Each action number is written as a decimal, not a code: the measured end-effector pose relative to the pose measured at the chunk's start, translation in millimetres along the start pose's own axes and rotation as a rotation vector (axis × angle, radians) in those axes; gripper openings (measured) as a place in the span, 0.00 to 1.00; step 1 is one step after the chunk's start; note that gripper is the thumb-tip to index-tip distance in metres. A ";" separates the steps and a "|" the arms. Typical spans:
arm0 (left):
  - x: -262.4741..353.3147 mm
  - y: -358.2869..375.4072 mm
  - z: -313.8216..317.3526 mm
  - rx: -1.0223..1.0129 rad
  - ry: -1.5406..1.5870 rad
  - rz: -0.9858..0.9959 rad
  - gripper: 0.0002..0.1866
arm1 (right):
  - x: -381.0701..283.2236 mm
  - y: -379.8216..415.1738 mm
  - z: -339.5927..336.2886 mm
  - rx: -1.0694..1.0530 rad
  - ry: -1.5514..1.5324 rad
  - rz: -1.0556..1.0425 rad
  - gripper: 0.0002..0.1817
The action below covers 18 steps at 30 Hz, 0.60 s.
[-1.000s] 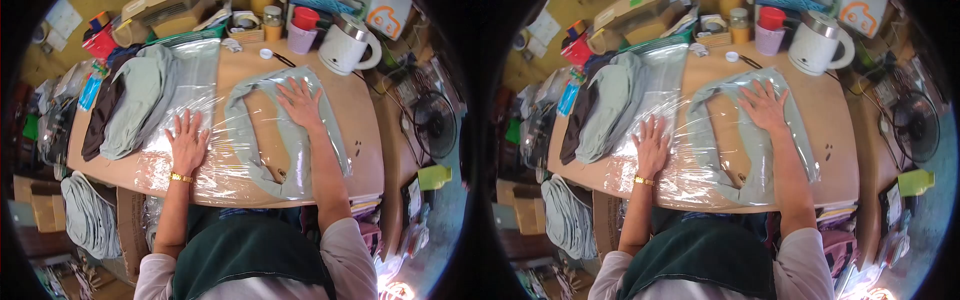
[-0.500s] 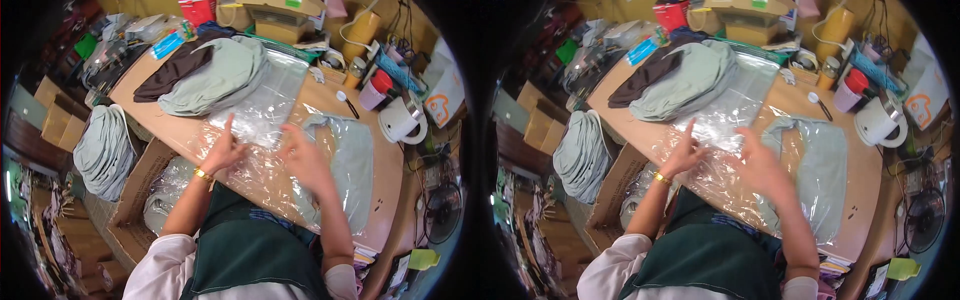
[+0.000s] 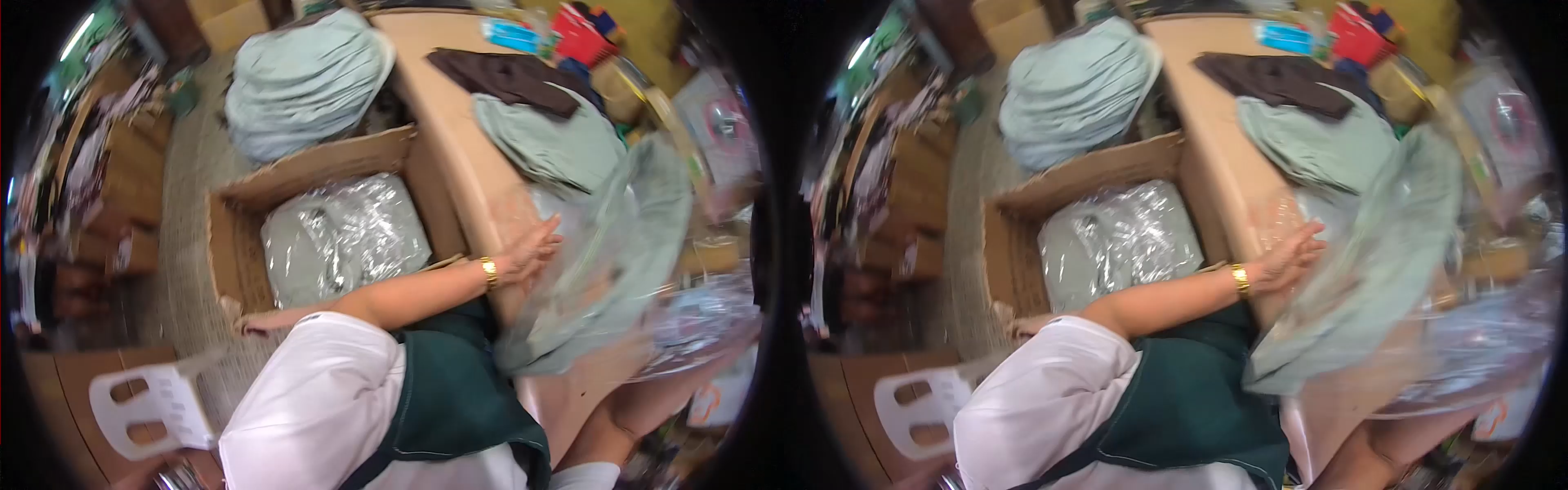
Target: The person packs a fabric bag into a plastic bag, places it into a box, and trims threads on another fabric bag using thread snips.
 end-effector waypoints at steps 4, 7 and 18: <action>53.8 33.0 -42.6 -0.239 0.478 0.085 0.36 | -0.5 -37.1 17.7 -0.014 0.138 -0.096 0.18; 111.9 88.9 -136.3 0.118 0.218 0.170 0.21 | 8.0 -48.8 64.4 -0.124 0.126 -0.082 0.21; 121.8 411.5 -387.2 0.992 -0.396 -0.036 0.26 | 133.4 140.3 369.7 -0.998 -0.424 0.612 0.23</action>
Point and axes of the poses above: each hand's wrist, its own y-axis away from the middle knuckle, its own z-axis out of the palm, x = y × z, the point moved 1 cm from there along -y, towards the middle knuckle, and after that the axes turned 1 degree about -y, right-handed, at the moved point
